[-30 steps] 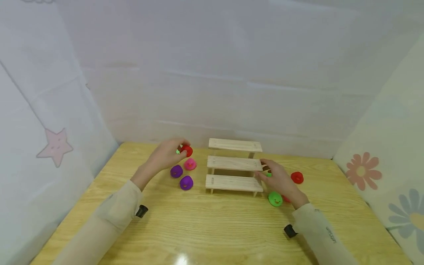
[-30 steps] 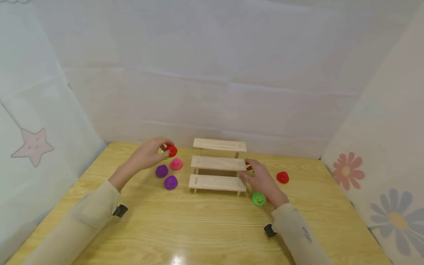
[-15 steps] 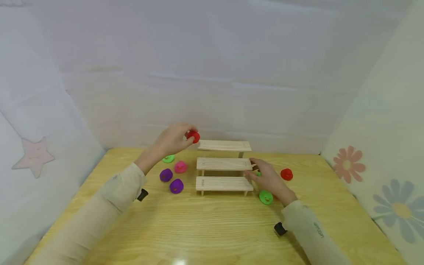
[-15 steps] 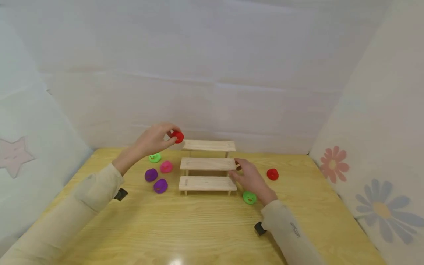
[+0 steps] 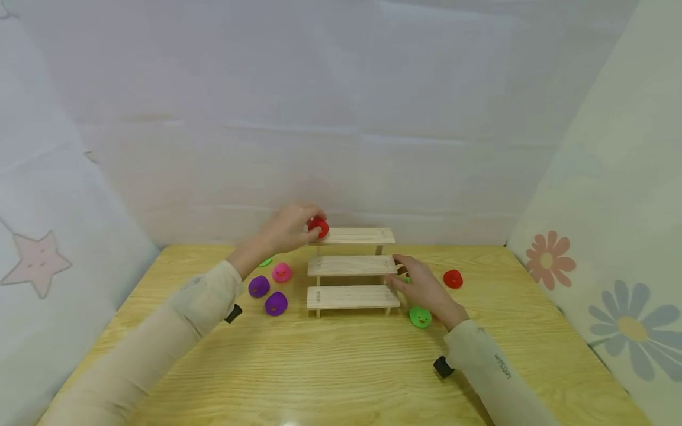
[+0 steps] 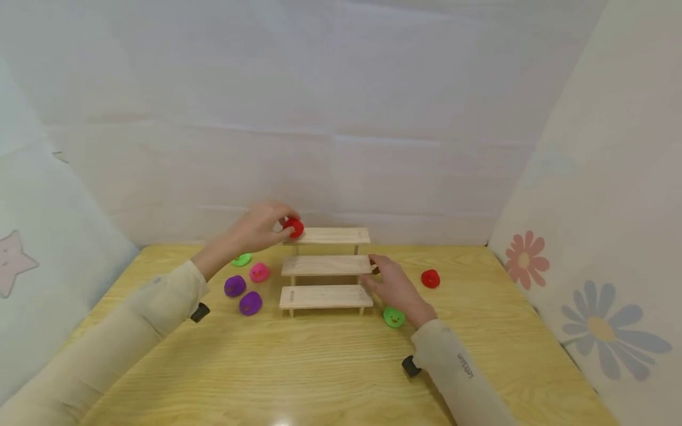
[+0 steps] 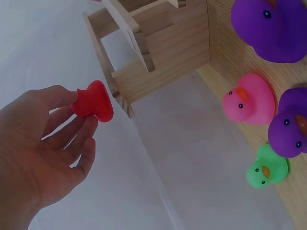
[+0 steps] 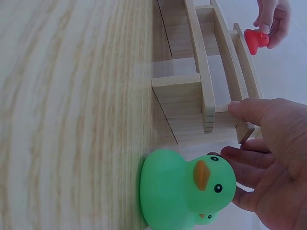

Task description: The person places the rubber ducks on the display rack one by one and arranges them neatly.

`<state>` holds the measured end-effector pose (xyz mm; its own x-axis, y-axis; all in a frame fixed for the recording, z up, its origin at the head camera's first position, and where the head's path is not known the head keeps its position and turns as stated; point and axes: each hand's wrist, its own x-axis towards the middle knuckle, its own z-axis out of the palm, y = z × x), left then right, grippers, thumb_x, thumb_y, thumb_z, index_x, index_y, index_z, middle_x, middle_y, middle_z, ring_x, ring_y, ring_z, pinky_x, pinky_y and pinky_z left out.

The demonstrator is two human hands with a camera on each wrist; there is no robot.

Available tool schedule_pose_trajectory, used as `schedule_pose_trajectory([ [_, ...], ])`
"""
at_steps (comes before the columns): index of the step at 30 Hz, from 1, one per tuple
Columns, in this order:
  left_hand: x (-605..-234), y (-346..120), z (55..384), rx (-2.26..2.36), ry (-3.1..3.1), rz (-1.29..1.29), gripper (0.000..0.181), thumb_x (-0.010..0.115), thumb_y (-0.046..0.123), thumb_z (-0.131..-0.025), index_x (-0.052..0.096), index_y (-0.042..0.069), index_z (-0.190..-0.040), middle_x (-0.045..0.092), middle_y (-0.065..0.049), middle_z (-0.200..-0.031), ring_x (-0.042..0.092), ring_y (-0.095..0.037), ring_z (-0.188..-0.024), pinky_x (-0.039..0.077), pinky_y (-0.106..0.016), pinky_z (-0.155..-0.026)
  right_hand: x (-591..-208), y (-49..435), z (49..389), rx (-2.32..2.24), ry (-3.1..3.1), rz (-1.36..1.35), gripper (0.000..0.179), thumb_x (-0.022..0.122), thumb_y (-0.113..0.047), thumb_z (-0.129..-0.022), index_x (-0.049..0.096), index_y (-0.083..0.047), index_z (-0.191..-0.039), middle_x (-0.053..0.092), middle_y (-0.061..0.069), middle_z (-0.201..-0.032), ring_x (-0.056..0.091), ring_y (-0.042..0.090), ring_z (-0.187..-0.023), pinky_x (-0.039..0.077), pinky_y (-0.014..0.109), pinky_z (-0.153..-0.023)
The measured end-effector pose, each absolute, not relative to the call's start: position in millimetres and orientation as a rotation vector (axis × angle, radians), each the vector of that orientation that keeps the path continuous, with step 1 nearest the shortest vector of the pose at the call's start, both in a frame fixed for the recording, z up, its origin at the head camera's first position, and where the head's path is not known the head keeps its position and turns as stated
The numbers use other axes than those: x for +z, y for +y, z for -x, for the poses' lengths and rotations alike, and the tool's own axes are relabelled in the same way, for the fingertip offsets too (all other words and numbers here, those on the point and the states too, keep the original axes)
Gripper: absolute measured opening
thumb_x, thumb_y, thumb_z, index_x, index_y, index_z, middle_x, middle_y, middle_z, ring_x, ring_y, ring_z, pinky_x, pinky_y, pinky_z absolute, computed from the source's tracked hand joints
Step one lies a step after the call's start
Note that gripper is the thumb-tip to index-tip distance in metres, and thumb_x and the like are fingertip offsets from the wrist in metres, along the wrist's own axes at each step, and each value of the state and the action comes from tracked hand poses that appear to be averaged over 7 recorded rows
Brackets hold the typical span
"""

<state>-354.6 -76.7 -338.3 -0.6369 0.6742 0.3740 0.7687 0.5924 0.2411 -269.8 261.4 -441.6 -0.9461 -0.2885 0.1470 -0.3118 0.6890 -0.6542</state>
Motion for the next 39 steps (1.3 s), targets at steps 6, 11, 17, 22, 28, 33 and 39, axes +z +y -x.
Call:
schedule_pose_trajectory([
  [6, -345, -77, 355, -0.593, -2.625, 1.164, 0.028, 0.072, 0.010, -0.093, 0.069, 0.001, -0.120, 0.070, -0.010, -0.108, 0.067, -0.028, -0.095, 0.056, -0.036, -0.079, -444, 255, 272, 1.126, -2.865, -0.496, 0.067, 0.068, -0.028, -0.100, 0.039, 0.001, -0.154, 0.049, 0.017, -0.147, 0.055, 0.034, -0.122, 0.048, 0.055, -0.099],
  [11, -346, -77, 355, -0.625, -2.637, 1.149, 0.028, 0.072, 0.009, -0.094, 0.068, 0.001, -0.121, 0.070, -0.011, -0.109, 0.067, -0.028, -0.096, 0.056, -0.036, -0.080, -444, 252, 275, 1.114, -2.870, -0.496, 0.067, 0.068, -0.028, -0.100, 0.039, 0.001, -0.153, 0.050, 0.016, -0.146, 0.056, 0.034, -0.121, 0.049, 0.054, -0.099],
  [17, -352, -78, 356, -0.652, -2.631, 1.154, 0.028, 0.069, 0.008, -0.096, 0.067, -0.001, -0.122, 0.070, -0.011, -0.110, 0.067, -0.024, -0.095, 0.056, -0.033, -0.080, -445, 251, 275, 1.112, -2.865, -0.506, 0.066, 0.069, -0.026, -0.100, 0.039, 0.002, -0.153, 0.050, 0.017, -0.146, 0.058, 0.033, -0.118, 0.050, 0.052, -0.097],
  [22, -359, -83, 356, -0.770, -2.635, 1.146, 0.030, 0.066, 0.007, -0.098, 0.064, -0.002, -0.126, 0.069, -0.013, -0.113, 0.066, -0.023, -0.095, 0.057, -0.033, -0.078, -447, 248, 276, 1.119, -2.873, -0.506, 0.068, 0.069, -0.027, -0.100, 0.038, 0.002, -0.154, 0.052, 0.016, -0.144, 0.059, 0.030, -0.117, 0.051, 0.047, -0.097],
  [28, -363, -92, 358, -0.902, -2.642, 1.115, 0.035, 0.064, 0.006, -0.099, 0.060, -0.002, -0.133, 0.065, -0.013, -0.121, 0.063, -0.025, -0.101, 0.056, -0.039, -0.083, -447, 244, 277, 1.277, -2.855, -0.489, 0.070, 0.070, -0.022, -0.100, 0.034, -0.001, -0.156, 0.050, 0.020, -0.147, 0.060, 0.031, -0.122, 0.052, 0.043, -0.097],
  [33, -364, -105, 359, -0.960, -2.657, 1.093, 0.039, 0.060, 0.009, -0.102, 0.056, 0.001, -0.140, 0.061, -0.014, -0.129, 0.060, -0.025, -0.106, 0.054, -0.039, -0.086, -448, 242, 278, 1.379, -2.823, -0.475, 0.070, 0.070, -0.019, -0.099, 0.034, -0.002, -0.157, 0.052, 0.023, -0.144, 0.060, 0.032, -0.123, 0.052, 0.042, -0.097],
  [39, -364, -122, 356, -0.947, -2.646, 1.087, 0.040, 0.060, 0.010, -0.102, 0.054, 0.001, -0.141, 0.059, -0.017, -0.133, 0.059, -0.028, -0.110, 0.050, -0.048, -0.095, -449, 244, 277, 1.471, -2.795, -0.472, 0.070, 0.069, -0.016, -0.100, 0.031, -0.001, -0.157, 0.052, 0.026, -0.143, 0.058, 0.033, -0.125, 0.052, 0.040, -0.097],
])
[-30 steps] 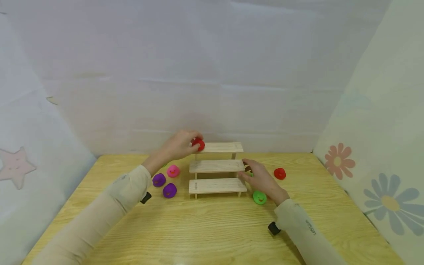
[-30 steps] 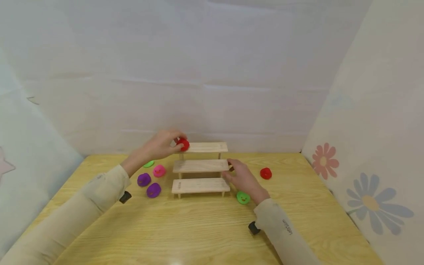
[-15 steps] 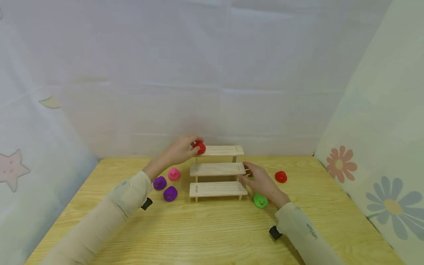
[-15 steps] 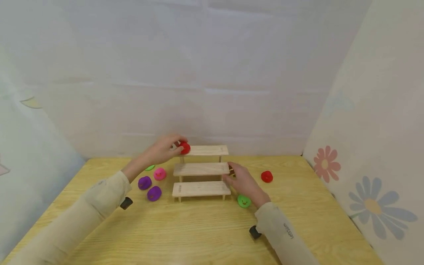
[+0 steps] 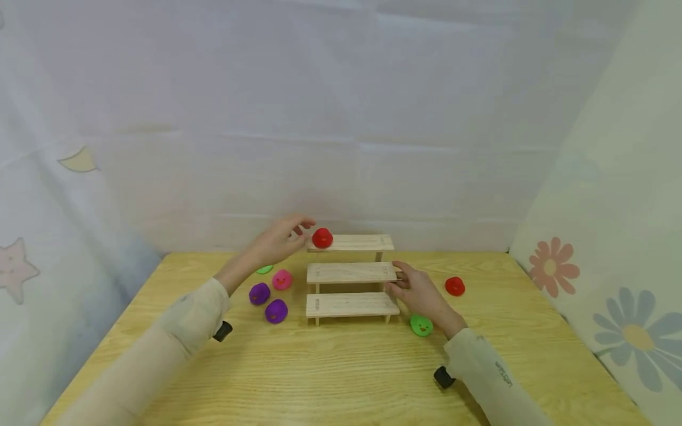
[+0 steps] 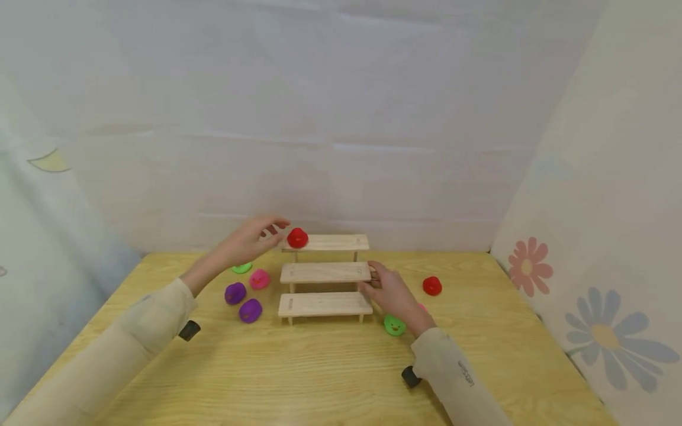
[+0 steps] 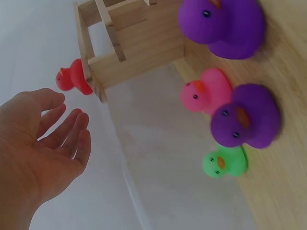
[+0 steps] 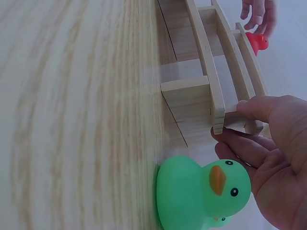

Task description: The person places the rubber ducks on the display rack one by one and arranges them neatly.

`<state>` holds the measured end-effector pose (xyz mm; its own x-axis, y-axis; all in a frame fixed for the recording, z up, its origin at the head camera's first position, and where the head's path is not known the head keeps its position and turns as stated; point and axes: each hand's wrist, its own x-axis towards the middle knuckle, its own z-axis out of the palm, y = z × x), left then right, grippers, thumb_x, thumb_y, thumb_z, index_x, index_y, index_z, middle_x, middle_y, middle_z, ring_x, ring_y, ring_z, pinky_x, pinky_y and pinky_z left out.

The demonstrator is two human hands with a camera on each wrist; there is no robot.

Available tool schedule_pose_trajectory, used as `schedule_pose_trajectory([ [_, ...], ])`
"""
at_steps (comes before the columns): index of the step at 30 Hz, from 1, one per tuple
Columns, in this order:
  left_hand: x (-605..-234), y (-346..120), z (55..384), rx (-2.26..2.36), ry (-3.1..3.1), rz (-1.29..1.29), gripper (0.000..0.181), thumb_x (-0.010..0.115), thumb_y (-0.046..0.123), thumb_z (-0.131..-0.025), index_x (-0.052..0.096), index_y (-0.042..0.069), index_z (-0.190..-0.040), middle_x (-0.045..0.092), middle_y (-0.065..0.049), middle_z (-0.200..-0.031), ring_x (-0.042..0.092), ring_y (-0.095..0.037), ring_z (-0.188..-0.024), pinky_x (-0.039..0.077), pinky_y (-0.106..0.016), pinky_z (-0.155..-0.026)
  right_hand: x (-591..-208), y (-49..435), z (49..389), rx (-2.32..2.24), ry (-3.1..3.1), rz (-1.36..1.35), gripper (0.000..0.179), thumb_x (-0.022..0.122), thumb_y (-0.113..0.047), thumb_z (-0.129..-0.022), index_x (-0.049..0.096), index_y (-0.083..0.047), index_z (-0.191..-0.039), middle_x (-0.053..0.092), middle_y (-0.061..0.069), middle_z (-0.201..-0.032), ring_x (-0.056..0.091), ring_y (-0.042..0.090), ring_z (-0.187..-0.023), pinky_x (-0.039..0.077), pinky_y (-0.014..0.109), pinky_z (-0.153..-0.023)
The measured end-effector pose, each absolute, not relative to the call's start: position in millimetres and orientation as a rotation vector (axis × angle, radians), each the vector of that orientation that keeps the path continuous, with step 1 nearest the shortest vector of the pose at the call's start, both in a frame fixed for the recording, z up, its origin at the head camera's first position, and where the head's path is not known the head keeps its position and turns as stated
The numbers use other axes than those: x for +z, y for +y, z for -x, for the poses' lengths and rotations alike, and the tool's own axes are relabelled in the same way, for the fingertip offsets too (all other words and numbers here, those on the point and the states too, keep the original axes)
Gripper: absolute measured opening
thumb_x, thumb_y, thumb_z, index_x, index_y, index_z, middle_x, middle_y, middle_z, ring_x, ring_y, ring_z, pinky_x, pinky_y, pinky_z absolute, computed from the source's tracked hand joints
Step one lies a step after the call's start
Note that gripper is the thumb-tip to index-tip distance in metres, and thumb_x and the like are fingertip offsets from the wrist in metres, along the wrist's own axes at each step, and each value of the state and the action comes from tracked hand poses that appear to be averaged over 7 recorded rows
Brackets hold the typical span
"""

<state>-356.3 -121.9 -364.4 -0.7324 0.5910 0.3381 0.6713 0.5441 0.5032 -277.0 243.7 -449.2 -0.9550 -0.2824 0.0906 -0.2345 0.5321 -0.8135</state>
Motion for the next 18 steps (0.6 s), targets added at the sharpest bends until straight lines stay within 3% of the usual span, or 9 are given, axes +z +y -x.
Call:
schedule_pose_trajectory([
  [12, -396, -170, 361, -0.916, -2.694, 0.958, 0.036, 0.059, 0.010, -0.103, 0.057, 0.000, -0.137, 0.059, -0.018, -0.132, 0.059, -0.033, -0.110, 0.048, -0.054, -0.096, -446, 257, 273, -1.401, 2.732, 0.442, 0.076, 0.069, -0.031, -0.099, 0.031, -0.003, -0.158, 0.053, 0.025, -0.143, 0.060, 0.033, -0.124, 0.052, 0.040, -0.097],
  [18, -418, -195, 367, -0.945, -2.733, 0.900, 0.035, 0.057, 0.012, -0.104, 0.056, -0.002, -0.136, 0.057, -0.021, -0.134, 0.056, -0.038, -0.114, 0.046, -0.058, -0.097, -444, 259, 269, -1.377, 2.761, 0.436, 0.072, 0.068, -0.026, -0.100, 0.032, -0.004, -0.158, 0.054, 0.025, -0.141, 0.060, 0.032, -0.123, 0.052, 0.042, -0.096],
])
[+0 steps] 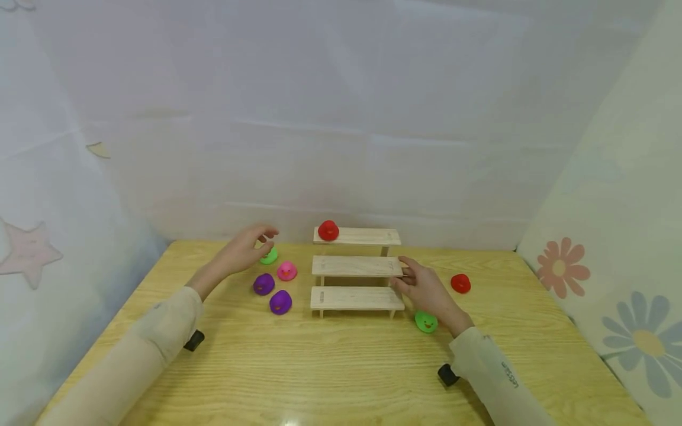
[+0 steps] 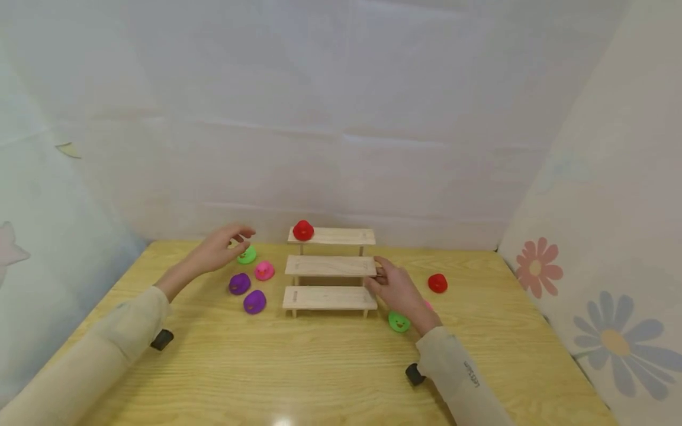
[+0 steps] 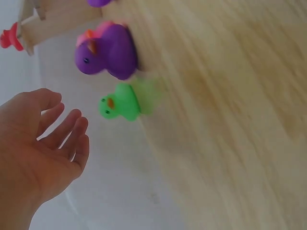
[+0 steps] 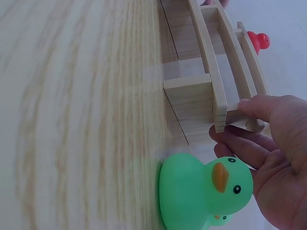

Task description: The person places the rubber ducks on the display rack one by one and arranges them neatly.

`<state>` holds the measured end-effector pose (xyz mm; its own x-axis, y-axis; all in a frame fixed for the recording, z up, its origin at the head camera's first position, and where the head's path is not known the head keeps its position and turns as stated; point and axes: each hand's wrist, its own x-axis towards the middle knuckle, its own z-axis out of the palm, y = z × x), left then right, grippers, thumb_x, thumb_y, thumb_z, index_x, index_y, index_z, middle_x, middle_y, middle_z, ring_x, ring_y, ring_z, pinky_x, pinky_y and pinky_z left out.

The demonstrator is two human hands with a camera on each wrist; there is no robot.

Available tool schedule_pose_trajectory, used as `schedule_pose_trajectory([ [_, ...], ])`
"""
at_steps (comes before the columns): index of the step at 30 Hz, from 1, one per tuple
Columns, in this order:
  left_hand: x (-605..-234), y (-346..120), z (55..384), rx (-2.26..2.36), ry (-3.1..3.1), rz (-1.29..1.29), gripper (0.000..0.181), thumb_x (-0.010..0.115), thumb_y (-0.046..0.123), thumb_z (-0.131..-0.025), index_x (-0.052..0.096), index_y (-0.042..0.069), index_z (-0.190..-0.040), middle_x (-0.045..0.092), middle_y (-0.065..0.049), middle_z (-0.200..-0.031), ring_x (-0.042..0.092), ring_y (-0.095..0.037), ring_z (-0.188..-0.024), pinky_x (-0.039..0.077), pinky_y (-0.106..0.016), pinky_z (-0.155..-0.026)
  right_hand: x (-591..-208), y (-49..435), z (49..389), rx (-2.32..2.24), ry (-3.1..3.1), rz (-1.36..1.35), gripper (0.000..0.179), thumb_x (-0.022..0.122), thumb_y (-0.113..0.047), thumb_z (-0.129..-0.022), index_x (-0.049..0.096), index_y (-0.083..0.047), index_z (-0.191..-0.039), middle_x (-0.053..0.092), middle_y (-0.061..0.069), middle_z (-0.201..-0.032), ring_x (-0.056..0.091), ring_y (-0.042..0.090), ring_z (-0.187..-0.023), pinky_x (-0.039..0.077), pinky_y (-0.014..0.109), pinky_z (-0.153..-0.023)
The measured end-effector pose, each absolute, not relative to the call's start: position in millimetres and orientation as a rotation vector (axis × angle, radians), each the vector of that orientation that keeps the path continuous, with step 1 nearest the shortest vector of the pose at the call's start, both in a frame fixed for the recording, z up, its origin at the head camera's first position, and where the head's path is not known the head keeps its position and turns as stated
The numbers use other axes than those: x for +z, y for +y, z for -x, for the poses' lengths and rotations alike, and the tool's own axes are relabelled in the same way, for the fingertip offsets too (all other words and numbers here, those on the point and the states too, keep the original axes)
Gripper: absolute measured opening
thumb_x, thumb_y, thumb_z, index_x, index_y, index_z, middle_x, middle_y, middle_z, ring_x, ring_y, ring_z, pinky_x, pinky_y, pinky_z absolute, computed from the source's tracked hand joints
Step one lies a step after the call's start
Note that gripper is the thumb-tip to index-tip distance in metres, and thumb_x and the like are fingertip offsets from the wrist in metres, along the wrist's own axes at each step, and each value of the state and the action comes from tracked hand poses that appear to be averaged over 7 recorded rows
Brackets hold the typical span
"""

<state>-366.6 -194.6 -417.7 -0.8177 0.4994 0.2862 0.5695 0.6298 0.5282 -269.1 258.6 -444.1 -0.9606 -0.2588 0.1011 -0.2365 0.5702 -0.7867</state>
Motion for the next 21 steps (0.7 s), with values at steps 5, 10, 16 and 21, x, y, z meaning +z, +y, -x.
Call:
schedule_pose_trajectory([
  [5, -432, -209, 372, -0.945, -2.768, 0.907, 0.039, 0.062, 0.014, -0.102, 0.055, -0.006, -0.135, 0.057, -0.026, -0.133, 0.055, -0.044, -0.115, 0.045, -0.059, -0.098, -445, 260, 267, -1.374, 2.769, 0.446, 0.071, 0.069, -0.024, -0.100, 0.033, -0.003, -0.157, 0.055, 0.025, -0.140, 0.062, 0.032, -0.121, 0.053, 0.042, -0.095],
  [10, -441, -218, 375, -0.918, -2.778, 0.978, 0.051, 0.072, 0.016, -0.096, 0.054, -0.011, -0.135, 0.055, -0.030, -0.133, 0.054, -0.051, -0.116, 0.045, -0.062, -0.098, -445, 261, 266, -1.349, 2.790, 0.443, 0.071, 0.069, -0.025, -0.100, 0.033, -0.002, -0.157, 0.056, 0.025, -0.140, 0.062, 0.032, -0.120, 0.053, 0.043, -0.095],
  [16, -452, -226, 385, -0.887, -2.764, 1.070, 0.057, 0.077, 0.012, -0.091, 0.052, -0.013, -0.136, 0.052, -0.033, -0.134, 0.053, -0.054, -0.117, 0.044, -0.064, -0.099, -444, 263, 265, -1.356, 2.789, 0.431, 0.071, 0.069, -0.025, -0.100, 0.033, -0.002, -0.157, 0.056, 0.024, -0.139, 0.063, 0.031, -0.119, 0.054, 0.043, -0.094],
  [21, -461, -230, 393, -0.840, -2.769, 1.109, 0.054, 0.079, 0.009, -0.089, 0.055, -0.013, -0.132, 0.056, -0.031, -0.130, 0.053, -0.050, -0.118, 0.044, -0.061, -0.100, -446, 263, 264, -1.348, 2.801, 0.453, 0.071, 0.069, -0.026, -0.100, 0.034, -0.001, -0.156, 0.056, 0.025, -0.139, 0.064, 0.031, -0.117, 0.054, 0.043, -0.094],
])
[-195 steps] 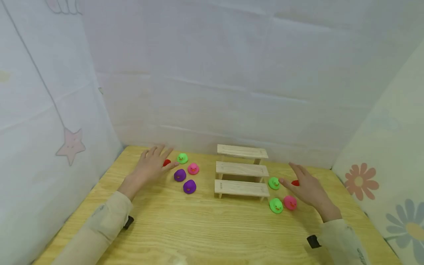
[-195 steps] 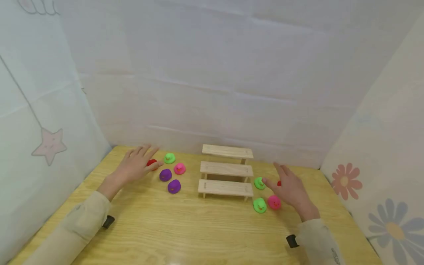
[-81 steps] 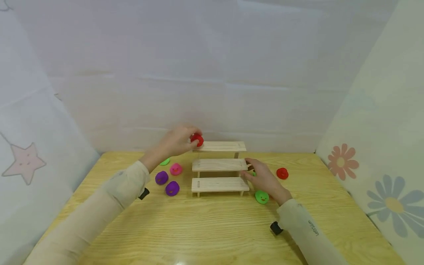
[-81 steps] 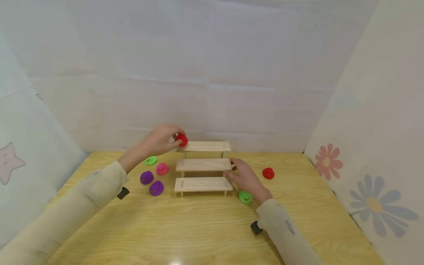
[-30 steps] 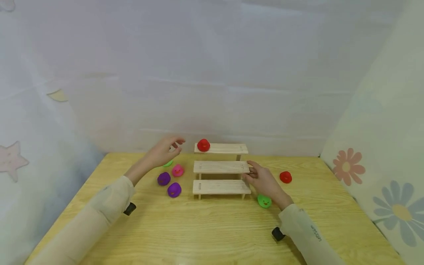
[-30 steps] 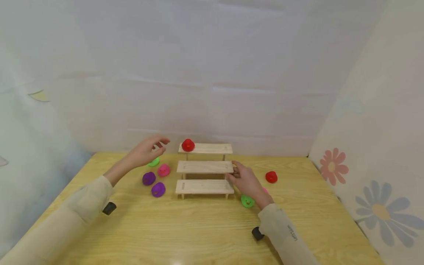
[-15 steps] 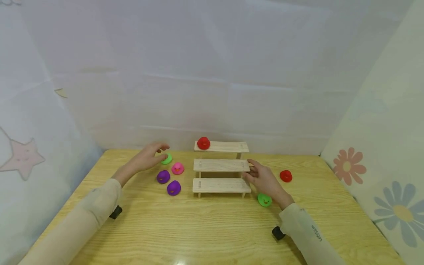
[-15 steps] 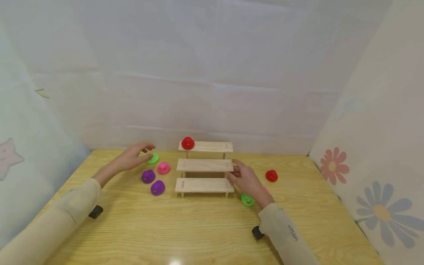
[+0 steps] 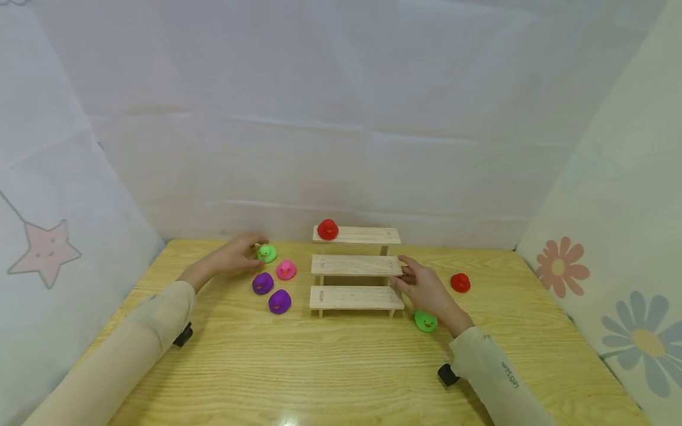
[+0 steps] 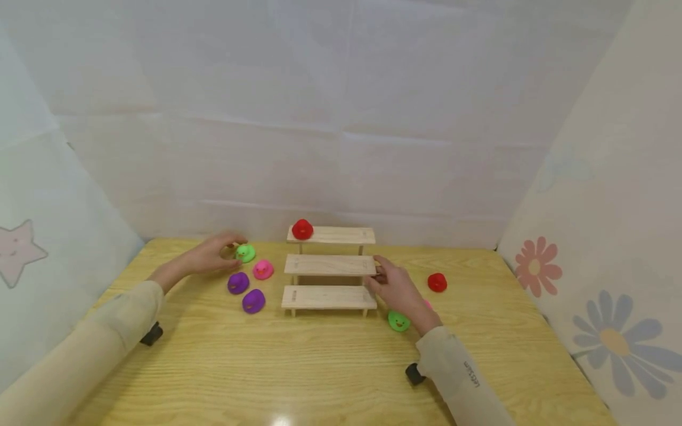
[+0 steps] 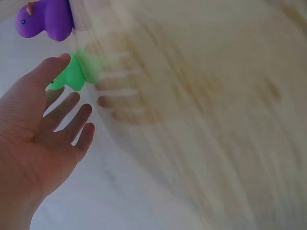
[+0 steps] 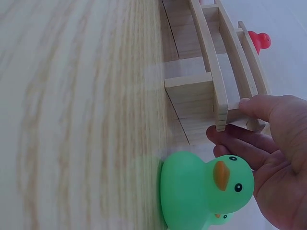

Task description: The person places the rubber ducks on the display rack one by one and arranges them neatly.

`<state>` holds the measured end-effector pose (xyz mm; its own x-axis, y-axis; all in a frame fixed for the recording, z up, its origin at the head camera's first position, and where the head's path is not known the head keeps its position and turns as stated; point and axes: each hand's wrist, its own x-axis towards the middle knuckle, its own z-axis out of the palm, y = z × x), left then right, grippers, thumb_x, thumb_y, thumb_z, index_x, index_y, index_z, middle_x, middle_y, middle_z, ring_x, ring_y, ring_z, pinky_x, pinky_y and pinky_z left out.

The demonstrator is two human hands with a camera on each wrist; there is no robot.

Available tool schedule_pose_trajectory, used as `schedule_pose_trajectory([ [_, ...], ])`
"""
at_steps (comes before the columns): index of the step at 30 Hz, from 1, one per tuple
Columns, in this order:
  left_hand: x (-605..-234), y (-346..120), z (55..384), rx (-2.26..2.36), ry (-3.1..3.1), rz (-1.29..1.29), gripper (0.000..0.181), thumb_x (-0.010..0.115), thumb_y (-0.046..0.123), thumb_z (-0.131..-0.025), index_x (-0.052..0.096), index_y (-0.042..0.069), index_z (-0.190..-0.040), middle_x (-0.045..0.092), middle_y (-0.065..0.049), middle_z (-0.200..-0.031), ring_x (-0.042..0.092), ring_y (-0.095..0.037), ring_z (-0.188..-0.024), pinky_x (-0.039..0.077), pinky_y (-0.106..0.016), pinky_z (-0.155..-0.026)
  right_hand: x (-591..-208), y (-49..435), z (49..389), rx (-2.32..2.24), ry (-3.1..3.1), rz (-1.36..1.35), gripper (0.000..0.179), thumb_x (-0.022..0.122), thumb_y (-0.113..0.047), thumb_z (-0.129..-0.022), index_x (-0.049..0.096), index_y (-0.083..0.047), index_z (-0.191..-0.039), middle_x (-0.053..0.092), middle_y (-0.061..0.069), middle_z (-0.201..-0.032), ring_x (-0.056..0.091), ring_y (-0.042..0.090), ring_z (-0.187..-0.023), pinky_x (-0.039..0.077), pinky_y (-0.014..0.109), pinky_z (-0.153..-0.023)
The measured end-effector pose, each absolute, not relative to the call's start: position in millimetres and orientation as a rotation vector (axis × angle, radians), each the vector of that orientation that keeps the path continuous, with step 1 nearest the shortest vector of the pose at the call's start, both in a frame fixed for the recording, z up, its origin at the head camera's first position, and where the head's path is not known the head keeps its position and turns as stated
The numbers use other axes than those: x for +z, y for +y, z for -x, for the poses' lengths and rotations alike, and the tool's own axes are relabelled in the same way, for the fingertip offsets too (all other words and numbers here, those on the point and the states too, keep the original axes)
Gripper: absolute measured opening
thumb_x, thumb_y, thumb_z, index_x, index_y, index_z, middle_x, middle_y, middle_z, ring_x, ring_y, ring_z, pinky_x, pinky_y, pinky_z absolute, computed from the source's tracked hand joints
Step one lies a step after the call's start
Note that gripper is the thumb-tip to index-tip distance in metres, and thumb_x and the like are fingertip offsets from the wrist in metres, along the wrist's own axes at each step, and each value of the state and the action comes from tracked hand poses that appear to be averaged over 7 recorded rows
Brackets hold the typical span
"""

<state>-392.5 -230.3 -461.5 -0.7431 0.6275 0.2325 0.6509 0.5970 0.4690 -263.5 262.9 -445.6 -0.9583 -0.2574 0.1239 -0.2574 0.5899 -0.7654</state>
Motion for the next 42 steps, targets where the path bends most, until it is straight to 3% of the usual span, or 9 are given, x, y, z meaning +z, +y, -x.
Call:
schedule_pose_trajectory([
  [13, -463, -228, 398, -0.843, -2.789, 1.086, 0.049, 0.079, 0.007, -0.088, 0.059, -0.010, -0.130, 0.061, -0.024, -0.123, 0.061, -0.041, -0.107, 0.050, -0.056, -0.094, -446, 261, 265, -1.321, 2.811, 0.446, 0.069, 0.067, -0.028, -0.101, 0.034, -0.005, -0.157, 0.056, 0.023, -0.140, 0.063, 0.029, -0.118, 0.053, 0.045, -0.096],
  [24, -471, -225, 402, -0.793, -2.766, 1.124, 0.047, 0.078, 0.004, -0.087, 0.060, -0.012, -0.127, 0.062, -0.023, -0.117, 0.060, -0.038, -0.104, 0.052, -0.054, -0.091, -448, 263, 267, -1.287, 2.829, 0.495, 0.071, 0.067, -0.026, -0.102, 0.031, 0.000, -0.157, 0.055, 0.025, -0.140, 0.063, 0.031, -0.117, 0.052, 0.047, -0.096],
  [30, -469, -220, 399, -0.788, -2.763, 1.117, 0.046, 0.077, 0.003, -0.086, 0.060, -0.013, -0.125, 0.063, -0.022, -0.113, 0.060, -0.037, -0.100, 0.052, -0.055, -0.088, -448, 264, 266, -1.283, 2.830, 0.479, 0.074, 0.067, -0.034, -0.101, 0.032, 0.000, -0.156, 0.056, 0.022, -0.140, 0.063, 0.030, -0.117, 0.052, 0.047, -0.097],
  [42, -456, -216, 392, -0.721, -2.844, 0.974, 0.051, 0.076, 0.003, -0.086, 0.058, -0.012, -0.131, 0.062, -0.026, -0.121, 0.060, -0.039, -0.106, 0.051, -0.055, -0.091, -448, 262, 266, -1.281, 2.887, 0.503, 0.071, 0.069, -0.035, -0.099, 0.037, -0.005, -0.155, 0.052, 0.021, -0.144, 0.063, 0.031, -0.114, 0.054, 0.046, -0.093],
])
